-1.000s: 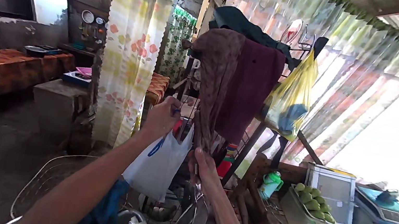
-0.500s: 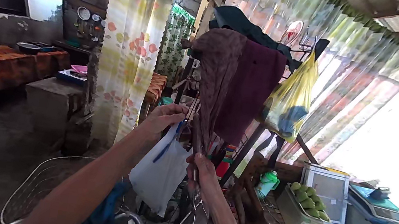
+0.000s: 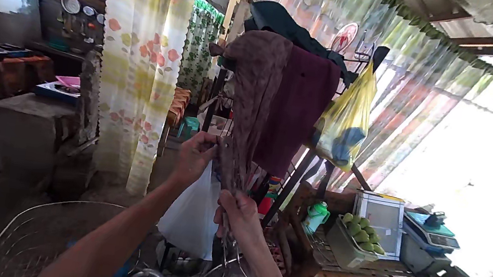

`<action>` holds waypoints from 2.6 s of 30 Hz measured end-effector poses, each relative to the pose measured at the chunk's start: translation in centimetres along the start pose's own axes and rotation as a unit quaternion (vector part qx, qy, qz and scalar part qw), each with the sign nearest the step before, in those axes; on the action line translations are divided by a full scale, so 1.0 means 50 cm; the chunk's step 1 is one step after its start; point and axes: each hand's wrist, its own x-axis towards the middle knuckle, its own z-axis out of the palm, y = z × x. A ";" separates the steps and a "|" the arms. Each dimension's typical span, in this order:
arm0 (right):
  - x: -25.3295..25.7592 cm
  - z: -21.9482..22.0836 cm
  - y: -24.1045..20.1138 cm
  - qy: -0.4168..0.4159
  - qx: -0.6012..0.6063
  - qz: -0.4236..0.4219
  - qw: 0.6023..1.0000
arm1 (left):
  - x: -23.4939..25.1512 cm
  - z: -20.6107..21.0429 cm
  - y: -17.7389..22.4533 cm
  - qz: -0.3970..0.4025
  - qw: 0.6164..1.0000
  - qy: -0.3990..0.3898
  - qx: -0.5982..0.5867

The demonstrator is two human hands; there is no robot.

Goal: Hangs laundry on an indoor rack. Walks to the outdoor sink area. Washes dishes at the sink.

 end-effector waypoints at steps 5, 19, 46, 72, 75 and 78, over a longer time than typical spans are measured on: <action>0.034 0.019 -0.024 0.002 0.014 0.032 0.999 | 0.002 0.006 -0.010 0.021 1.000 0.005 -0.010; 0.014 0.038 -0.082 0.013 -0.014 0.113 0.993 | -0.002 0.018 -0.026 0.038 0.989 0.071 0.126; 0.036 0.035 -0.099 0.000 -0.108 0.121 0.987 | 0.002 0.006 -0.031 0.034 0.992 0.073 0.096; 0.058 0.062 -0.029 -0.003 -0.104 0.154 0.983 | -0.001 -0.021 -0.026 0.017 0.982 0.000 0.189; 0.075 0.082 0.000 0.023 -0.091 0.141 0.985 | 0.007 -0.059 -0.030 0.051 0.978 -0.085 0.184; 0.087 0.099 0.025 0.029 -0.067 0.129 0.989 | 0.004 -0.078 -0.029 0.077 0.973 -0.081 0.200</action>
